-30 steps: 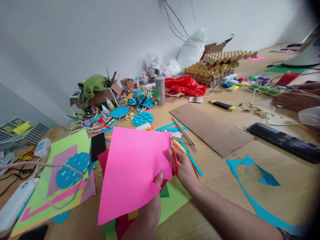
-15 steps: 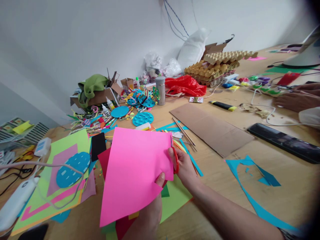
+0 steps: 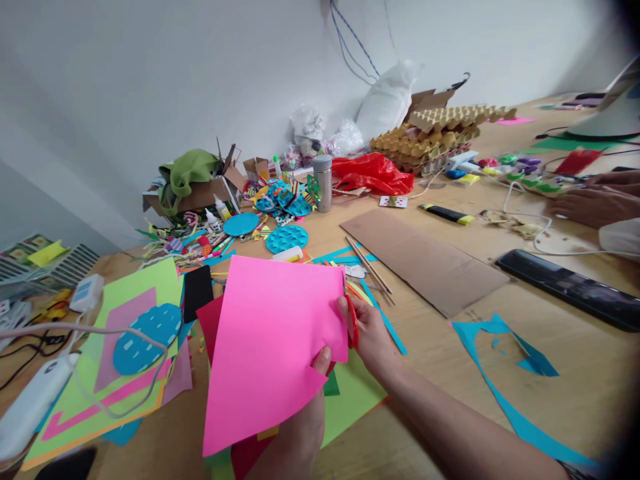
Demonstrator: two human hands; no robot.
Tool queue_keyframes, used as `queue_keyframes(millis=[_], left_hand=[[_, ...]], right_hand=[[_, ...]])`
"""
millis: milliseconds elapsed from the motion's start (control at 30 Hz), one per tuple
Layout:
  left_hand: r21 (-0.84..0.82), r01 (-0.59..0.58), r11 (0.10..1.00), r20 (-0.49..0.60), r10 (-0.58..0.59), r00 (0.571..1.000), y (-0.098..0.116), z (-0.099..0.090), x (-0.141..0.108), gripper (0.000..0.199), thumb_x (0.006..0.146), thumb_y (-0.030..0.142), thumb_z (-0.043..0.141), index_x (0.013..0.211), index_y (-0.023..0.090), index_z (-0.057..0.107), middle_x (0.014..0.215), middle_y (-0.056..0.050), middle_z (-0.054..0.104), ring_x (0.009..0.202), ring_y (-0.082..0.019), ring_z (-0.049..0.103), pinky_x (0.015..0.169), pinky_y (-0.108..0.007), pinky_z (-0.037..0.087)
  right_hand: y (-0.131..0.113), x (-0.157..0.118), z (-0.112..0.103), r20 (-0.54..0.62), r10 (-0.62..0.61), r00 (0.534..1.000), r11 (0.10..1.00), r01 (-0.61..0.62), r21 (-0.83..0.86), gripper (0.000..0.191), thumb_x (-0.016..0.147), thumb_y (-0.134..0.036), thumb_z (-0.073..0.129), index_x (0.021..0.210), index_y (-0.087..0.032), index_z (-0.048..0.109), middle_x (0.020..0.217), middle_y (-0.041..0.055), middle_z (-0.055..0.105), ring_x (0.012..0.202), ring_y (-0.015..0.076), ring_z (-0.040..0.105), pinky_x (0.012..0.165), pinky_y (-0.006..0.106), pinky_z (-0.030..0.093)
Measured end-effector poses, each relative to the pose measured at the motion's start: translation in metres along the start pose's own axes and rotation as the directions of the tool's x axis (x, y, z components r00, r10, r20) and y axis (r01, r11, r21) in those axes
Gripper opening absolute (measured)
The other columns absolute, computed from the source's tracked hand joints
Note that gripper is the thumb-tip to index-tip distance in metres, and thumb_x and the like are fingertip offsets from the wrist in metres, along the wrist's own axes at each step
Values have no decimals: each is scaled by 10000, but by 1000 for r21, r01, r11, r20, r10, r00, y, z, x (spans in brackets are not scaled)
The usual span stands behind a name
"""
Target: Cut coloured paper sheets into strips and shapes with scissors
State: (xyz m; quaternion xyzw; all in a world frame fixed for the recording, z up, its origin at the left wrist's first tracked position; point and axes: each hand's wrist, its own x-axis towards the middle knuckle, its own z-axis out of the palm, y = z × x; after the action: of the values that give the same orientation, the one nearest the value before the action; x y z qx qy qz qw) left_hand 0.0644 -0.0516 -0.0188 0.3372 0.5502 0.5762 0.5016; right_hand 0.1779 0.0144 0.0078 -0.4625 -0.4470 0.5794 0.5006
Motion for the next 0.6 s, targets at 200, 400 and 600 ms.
queue_keyframes(millis=[200, 400, 600], left_hand=[[-32, -12, 999, 0, 12, 1000, 3, 1, -2, 323, 863, 316, 528, 1159, 189, 535, 1186, -94, 539, 1012, -207, 557, 831, -401, 484], [-71, -10, 997, -6, 10, 1000, 5, 2, -5, 319, 865, 317, 524, 1158, 194, 537, 1193, -95, 537, 1017, -209, 553, 835, -405, 483], [-104, 7, 995, -16, -9, 1000, 5, 2, -4, 341, 861, 319, 529, 1179, 195, 526, 1228, -99, 517, 1060, -225, 534, 869, -431, 463]], right_hand=[[-1, 1, -2, 20, 24, 1000, 994, -26, 107, 434, 744, -629, 544, 710, -196, 527, 635, 2, 567, 506, 137, 490, 499, 270, 418], [2, 4, -5, 25, 20, 999, 995, -22, 94, 414, 751, -613, 552, 702, -205, 497, 630, -1, 552, 502, 139, 485, 488, 270, 418], [1, 5, -5, 37, 50, 998, 993, -54, 107, 447, 718, -639, 573, 696, -199, 495, 612, -12, 539, 479, 121, 459, 470, 257, 410]])
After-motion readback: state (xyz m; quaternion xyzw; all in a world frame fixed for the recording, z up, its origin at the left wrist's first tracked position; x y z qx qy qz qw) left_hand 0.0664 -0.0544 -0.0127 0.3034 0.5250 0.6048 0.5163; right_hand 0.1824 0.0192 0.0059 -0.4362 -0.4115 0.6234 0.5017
